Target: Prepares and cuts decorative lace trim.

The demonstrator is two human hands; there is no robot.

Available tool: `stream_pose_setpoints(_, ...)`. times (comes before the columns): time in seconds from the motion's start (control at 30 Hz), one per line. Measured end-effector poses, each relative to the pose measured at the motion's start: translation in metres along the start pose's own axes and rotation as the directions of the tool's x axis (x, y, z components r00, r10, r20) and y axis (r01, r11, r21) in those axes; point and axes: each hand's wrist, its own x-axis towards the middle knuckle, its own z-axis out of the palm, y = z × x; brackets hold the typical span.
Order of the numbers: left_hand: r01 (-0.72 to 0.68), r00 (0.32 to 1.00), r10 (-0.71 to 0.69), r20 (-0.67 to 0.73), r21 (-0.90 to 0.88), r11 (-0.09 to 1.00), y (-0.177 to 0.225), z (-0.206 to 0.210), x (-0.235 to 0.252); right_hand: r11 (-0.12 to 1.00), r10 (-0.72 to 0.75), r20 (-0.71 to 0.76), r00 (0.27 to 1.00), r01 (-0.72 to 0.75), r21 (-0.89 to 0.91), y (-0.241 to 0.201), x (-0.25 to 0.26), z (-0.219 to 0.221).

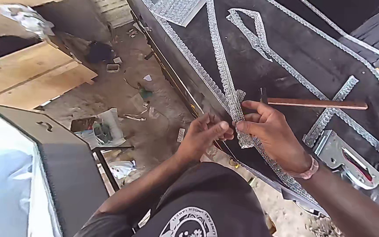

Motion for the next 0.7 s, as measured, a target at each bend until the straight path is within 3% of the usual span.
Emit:
stream_pose_setpoints(0.17, 0.120, 0.992, -0.121, -0.017, -0.059, 0.991, 0.026, 0.011, 0.014, 0.996, -0.035, -0.001, 0.999, 0.035, -0.076, -0.001, -0.004, -0.005)
stream_pose_setpoints(0.33, 0.219, 0.974, -0.226, -0.013, -0.189, 0.957, 0.030, 0.027, 0.029, 0.941, -0.215, -0.003, 0.977, 0.206, -0.269, 0.003, -0.010, -0.001)
stream_pose_setpoints(0.43, 0.243, 0.964, -0.261, -0.052, -0.226, 0.943, 0.024, 0.029, 0.033, 0.898, -0.280, -0.006, 0.960, 0.260, -0.354, 0.008, -0.013, -0.001)
stream_pose_setpoints(0.57, 0.270, 0.933, -0.321, -0.161, -0.273, 0.923, 0.019, 0.033, 0.032, 0.895, -0.244, 0.002, 0.970, 0.226, -0.384, 0.012, -0.023, -0.001)
stream_pose_setpoints(0.7, 0.265, 0.932, -0.329, -0.151, -0.332, 0.905, 0.012, 0.032, 0.032, 0.841, -0.314, 0.007, 0.949, 0.282, -0.461, 0.019, -0.038, 0.006)
